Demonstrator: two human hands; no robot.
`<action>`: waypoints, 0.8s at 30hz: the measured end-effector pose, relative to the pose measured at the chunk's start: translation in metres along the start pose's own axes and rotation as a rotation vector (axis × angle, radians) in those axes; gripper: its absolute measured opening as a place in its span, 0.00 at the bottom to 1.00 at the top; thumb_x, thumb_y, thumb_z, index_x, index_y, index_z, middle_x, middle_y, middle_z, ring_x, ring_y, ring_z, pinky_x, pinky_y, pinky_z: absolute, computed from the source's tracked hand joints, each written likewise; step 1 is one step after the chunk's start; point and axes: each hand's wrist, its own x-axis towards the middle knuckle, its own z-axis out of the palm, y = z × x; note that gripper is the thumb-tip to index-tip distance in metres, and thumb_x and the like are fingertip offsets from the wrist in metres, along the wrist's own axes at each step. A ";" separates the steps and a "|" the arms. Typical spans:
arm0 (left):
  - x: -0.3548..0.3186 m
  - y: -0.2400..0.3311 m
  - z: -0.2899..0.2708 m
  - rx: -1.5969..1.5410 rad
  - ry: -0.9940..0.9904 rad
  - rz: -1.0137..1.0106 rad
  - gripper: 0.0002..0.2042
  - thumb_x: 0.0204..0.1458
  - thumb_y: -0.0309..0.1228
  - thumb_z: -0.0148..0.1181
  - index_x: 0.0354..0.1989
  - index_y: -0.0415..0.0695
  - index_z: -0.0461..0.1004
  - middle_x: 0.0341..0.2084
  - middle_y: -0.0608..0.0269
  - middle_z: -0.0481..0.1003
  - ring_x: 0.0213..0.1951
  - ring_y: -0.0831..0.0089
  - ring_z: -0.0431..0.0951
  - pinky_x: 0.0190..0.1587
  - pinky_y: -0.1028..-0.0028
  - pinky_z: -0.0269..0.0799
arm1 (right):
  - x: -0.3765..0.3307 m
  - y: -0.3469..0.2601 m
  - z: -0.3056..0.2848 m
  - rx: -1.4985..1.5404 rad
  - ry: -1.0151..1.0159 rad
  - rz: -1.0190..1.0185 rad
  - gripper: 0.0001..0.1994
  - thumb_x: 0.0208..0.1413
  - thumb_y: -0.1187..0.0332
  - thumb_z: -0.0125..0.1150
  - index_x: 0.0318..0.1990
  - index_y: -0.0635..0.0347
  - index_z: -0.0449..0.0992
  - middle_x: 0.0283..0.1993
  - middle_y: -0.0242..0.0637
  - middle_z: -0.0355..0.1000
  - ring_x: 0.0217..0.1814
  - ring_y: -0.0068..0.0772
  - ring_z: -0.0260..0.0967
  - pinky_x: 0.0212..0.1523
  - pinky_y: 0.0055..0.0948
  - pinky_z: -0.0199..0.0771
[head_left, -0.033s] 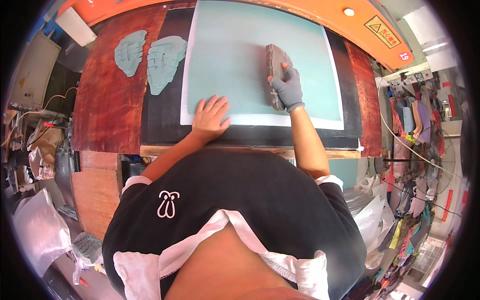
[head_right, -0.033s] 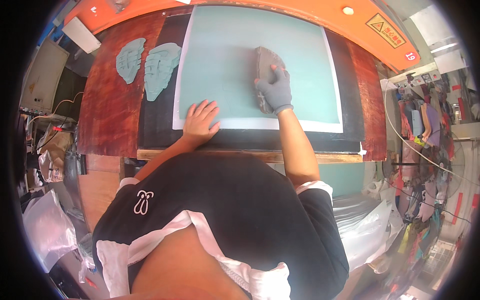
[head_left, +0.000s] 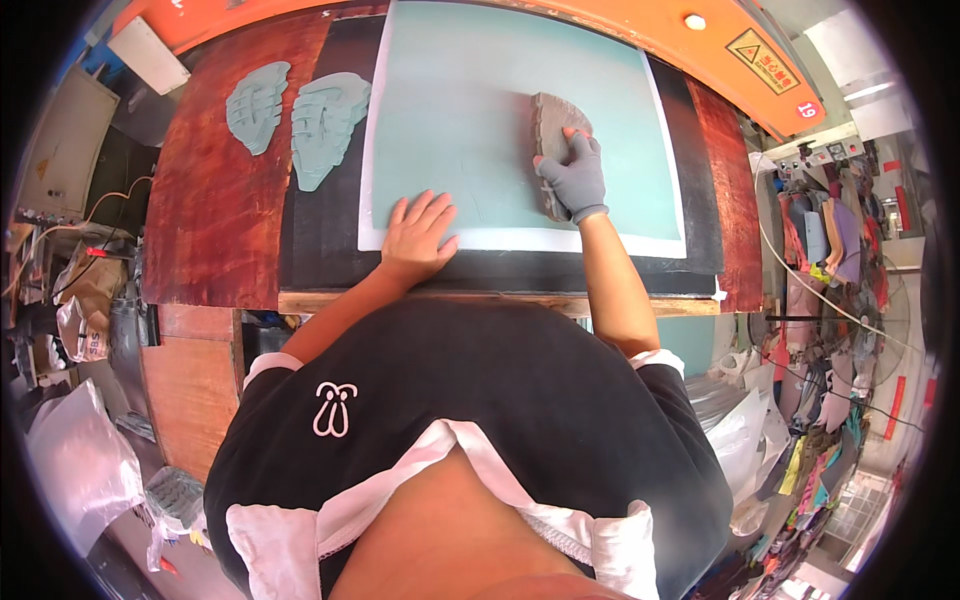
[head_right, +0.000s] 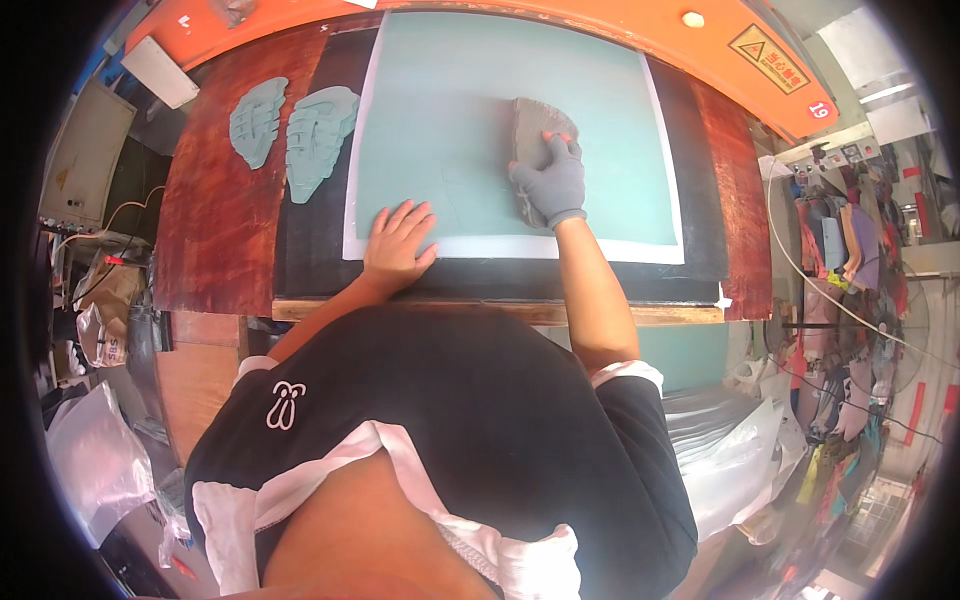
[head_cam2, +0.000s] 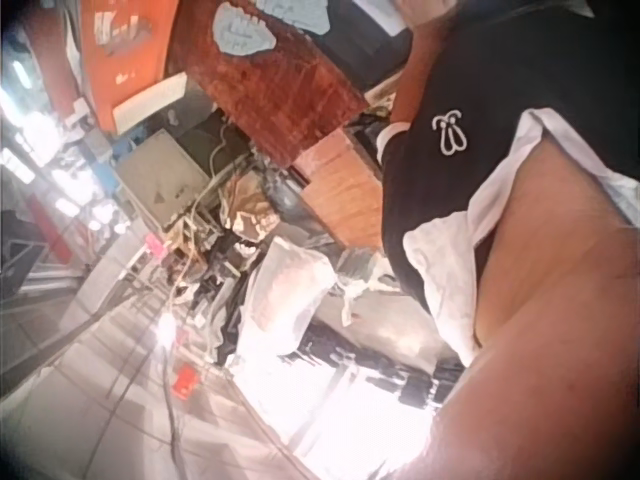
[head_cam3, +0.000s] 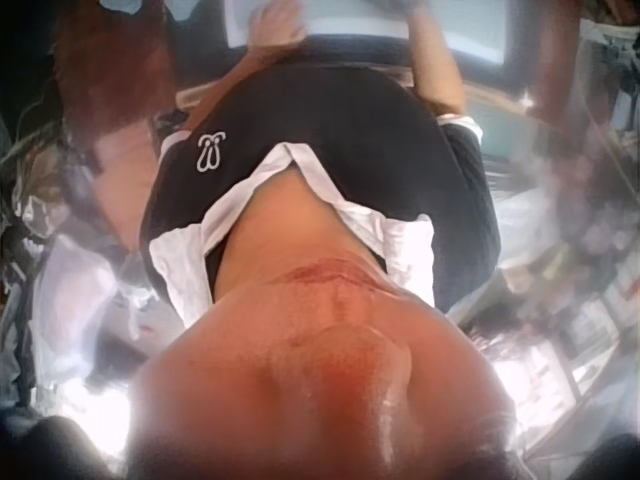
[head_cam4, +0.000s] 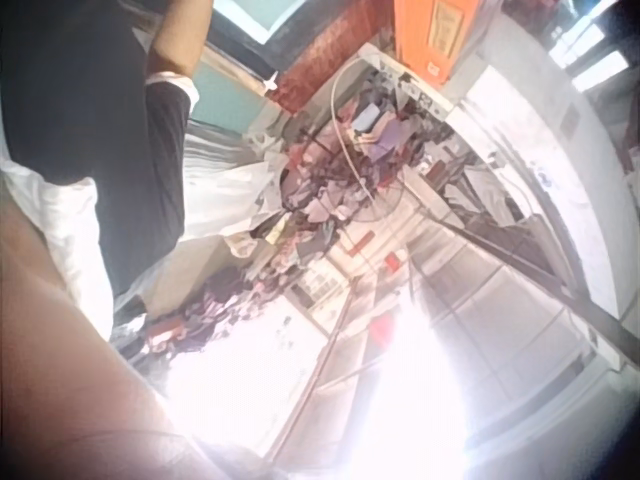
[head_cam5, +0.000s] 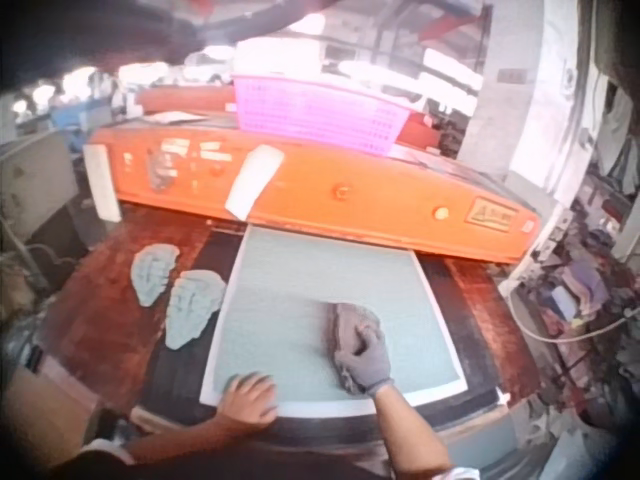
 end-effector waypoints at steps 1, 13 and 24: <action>-0.003 0.005 0.001 0.001 0.009 -0.016 0.20 0.43 0.36 0.60 0.46 0.43 0.72 0.53 0.61 0.68 0.57 0.61 0.64 0.58 0.52 0.55 | -0.004 0.006 -0.005 -0.137 -0.024 0.015 0.34 0.32 0.58 0.68 0.51 0.64 0.68 0.53 0.49 0.62 0.48 0.44 0.65 0.48 0.32 0.69; 0.015 -0.007 0.007 0.014 0.076 0.063 0.19 0.43 0.36 0.59 0.45 0.43 0.73 0.51 0.61 0.70 0.55 0.60 0.65 0.57 0.52 0.56 | 0.011 0.018 -0.002 -0.599 -0.157 0.160 0.38 0.31 0.49 0.65 0.55 0.55 0.68 0.62 0.46 0.57 0.53 0.52 0.59 0.54 0.40 0.64; 0.028 -0.015 0.008 0.026 -0.016 0.039 0.24 0.43 0.41 0.61 0.48 0.42 0.70 0.54 0.60 0.67 0.57 0.59 0.63 0.57 0.52 0.54 | 0.025 0.047 0.000 -0.499 0.018 -0.068 0.37 0.36 0.46 0.66 0.53 0.62 0.68 0.58 0.54 0.60 0.51 0.53 0.63 0.51 0.39 0.67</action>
